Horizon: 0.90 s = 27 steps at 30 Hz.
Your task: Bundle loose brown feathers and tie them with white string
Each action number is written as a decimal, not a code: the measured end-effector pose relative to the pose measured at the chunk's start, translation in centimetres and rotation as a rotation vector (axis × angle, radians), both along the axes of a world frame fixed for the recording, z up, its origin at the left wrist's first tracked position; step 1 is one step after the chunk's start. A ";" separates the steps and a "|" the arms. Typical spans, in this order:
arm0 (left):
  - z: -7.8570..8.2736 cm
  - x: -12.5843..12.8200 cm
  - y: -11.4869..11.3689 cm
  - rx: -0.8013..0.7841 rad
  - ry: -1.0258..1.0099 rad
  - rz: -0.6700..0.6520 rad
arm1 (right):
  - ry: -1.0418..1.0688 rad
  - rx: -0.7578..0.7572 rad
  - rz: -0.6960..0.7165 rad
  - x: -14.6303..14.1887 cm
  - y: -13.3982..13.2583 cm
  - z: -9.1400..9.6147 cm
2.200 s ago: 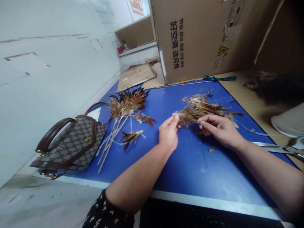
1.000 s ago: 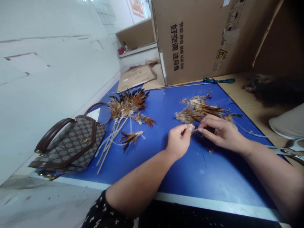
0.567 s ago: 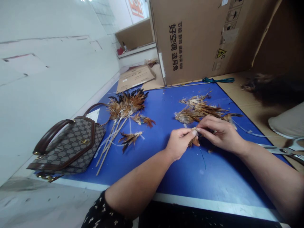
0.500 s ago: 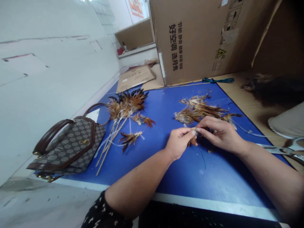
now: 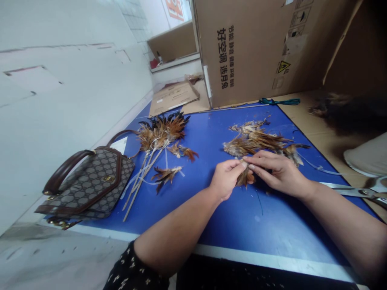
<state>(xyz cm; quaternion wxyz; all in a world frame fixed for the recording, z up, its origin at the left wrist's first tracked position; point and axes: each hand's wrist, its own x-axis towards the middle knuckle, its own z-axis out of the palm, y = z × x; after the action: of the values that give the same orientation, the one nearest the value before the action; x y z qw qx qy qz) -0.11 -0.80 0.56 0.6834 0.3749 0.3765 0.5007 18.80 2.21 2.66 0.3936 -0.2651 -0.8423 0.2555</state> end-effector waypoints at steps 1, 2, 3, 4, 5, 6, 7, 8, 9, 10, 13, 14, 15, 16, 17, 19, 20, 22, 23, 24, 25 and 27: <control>0.1 0.0 0.0 0.006 0.011 0.001 | -0.009 -0.002 0.001 0.0 0.0 0.1; 0.1 0.0 0.0 0.013 0.024 0.000 | -0.017 -0.003 0.001 0.0 0.0 0.2; 0.2 0.0 0.1 0.019 0.037 -0.001 | -0.021 -0.002 -0.006 0.1 0.0 0.3; 0.3 0.0 0.1 0.024 0.047 0.001 | -0.023 0.003 -0.024 0.3 0.0 0.4; 0.4 0.0 0.1 0.025 0.054 0.010 | -0.025 0.011 -0.054 0.6 0.1 0.6; 0.4 0.0 0.2 0.023 0.058 0.028 | -0.037 0.021 -0.089 1.0 0.3 0.8; 0.4 0.0 0.2 0.018 0.059 0.049 | -0.065 0.031 -0.117 1.4 0.5 1.0; 0.4 0.0 0.3 0.012 0.055 0.075 | -0.117 0.040 -0.135 1.9 0.7 1.2; 0.4 0.0 0.4 0.008 0.049 0.101 | -0.190 0.050 -0.141 2.4 0.9 1.4; 0.4 0.0 0.4 0.004 0.043 0.121 | -0.276 0.064 -0.139 2.9 1.1 1.4; 0.3 0.1 0.5 -0.002 0.032 0.162 | -0.514 0.133 -0.140 4.0 1.7 1.3; 0.3 0.1 0.5 0.000 0.031 0.170 | -0.560 0.152 -0.141 4.1 1.9 1.3; 0.3 0.1 0.5 0.003 0.031 0.178 | -0.583 0.164 -0.135 4.2 2.0 1.2; 0.3 0.1 0.5 0.007 0.032 0.185 | -0.582 0.169 -0.127 4.1 2.1 1.1; 0.3 0.1 0.5 0.009 0.034 0.192 | -0.559 0.166 -0.117 3.9 2.1 1.1; 0.2 0.2 0.5 0.009 0.040 0.211 | -0.448 0.131 -0.102 3.3 1.9 1.1; 0.1 0.2 0.6 0.008 0.044 0.227 | -0.369 0.098 -0.106 2.9 1.8 1.1; 0.0 0.4 0.5 0.019 0.044 0.269 | -0.203 0.003 -0.138 2.1 1.3 1.2; -0.1 0.4 0.5 0.030 0.041 0.283 | -0.134 -0.048 -0.159 1.6 1.0 1.1; -0.2 0.5 0.5 0.044 0.038 0.289 | -0.081 -0.096 -0.176 1.2 0.7 1.0; -0.2 0.6 0.4 0.057 0.037 0.288 | -0.045 -0.140 -0.185 0.8 0.5 0.9; -0.3 0.7 0.3 0.082 0.039 0.273 | -0.015 -0.215 -0.176 0.2 0.2 0.6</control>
<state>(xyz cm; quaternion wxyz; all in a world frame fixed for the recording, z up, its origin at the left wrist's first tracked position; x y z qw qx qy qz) 0.59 -0.52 0.28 0.5857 0.3576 0.4165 0.5963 19.02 2.38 3.24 0.3776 -0.3806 -0.7863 0.3069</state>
